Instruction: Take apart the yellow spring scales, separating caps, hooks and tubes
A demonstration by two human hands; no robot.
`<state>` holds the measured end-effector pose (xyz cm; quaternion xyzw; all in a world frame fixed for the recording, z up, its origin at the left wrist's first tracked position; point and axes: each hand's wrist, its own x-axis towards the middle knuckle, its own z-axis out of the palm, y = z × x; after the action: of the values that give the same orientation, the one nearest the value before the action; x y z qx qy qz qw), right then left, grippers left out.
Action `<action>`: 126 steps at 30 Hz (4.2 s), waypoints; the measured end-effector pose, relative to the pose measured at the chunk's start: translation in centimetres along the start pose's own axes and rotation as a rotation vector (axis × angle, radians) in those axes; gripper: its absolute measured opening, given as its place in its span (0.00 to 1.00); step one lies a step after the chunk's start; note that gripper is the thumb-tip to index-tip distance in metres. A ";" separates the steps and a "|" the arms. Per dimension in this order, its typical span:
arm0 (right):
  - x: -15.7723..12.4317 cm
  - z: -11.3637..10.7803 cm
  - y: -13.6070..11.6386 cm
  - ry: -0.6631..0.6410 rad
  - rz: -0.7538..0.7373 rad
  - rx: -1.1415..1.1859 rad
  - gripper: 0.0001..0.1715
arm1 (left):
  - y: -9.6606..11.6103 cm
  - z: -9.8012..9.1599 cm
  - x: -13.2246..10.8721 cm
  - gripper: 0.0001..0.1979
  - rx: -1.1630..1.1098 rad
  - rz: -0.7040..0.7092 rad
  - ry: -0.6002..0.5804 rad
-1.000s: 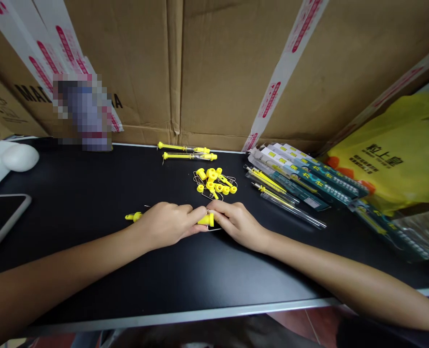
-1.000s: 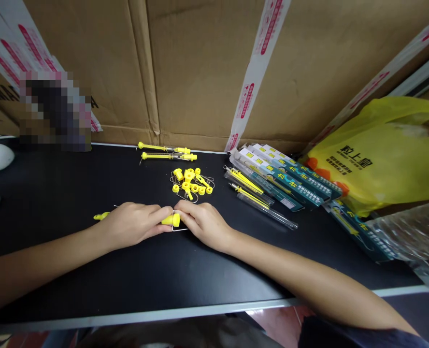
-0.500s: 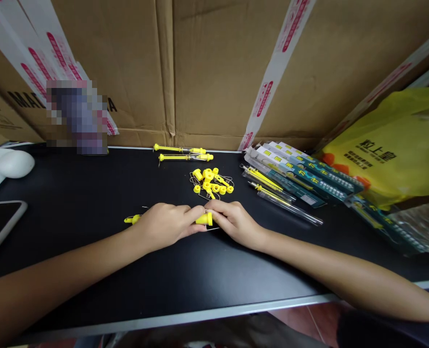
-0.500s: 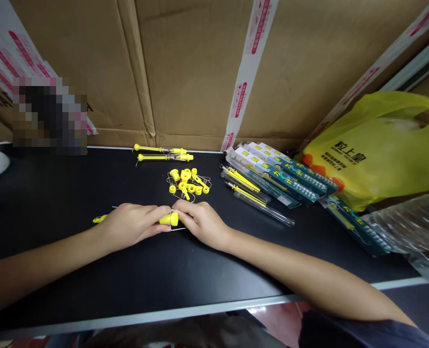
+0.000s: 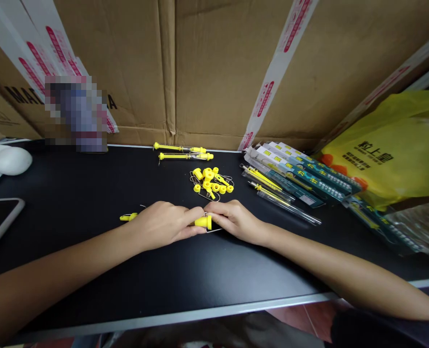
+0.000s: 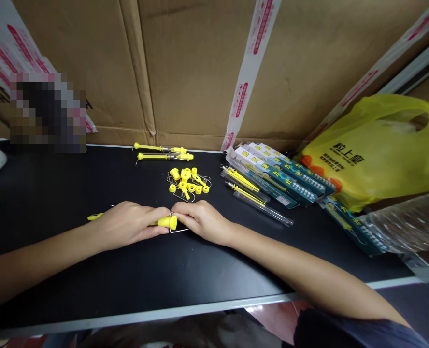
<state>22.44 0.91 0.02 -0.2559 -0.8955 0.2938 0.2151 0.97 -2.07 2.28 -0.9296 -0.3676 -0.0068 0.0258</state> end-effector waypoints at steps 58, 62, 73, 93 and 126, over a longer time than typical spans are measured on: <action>-0.3 -4.7 2.1 0.173 0.392 -0.348 0.08 | -1.2 2.3 0.0 0.10 0.130 -0.083 0.438; -0.4 -4.0 0.9 0.191 0.346 -0.405 0.07 | -1.0 2.2 0.1 0.11 0.110 -0.088 0.445; -0.9 -0.3 -1.0 0.172 0.017 -0.351 0.15 | -1.4 2.7 0.2 0.12 -0.025 0.103 0.477; -0.8 -0.6 0.5 0.234 0.118 -0.056 0.16 | -1.6 2.7 0.2 0.19 -0.099 0.044 0.367; -0.6 -1.8 -0.2 0.303 0.237 0.233 0.11 | -1.8 2.5 0.0 0.12 -0.097 -0.029 0.404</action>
<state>23.85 1.16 1.29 -0.3741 -0.7764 0.3769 0.3393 -0.27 -0.69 -0.10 -0.9040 -0.3677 -0.2113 0.0542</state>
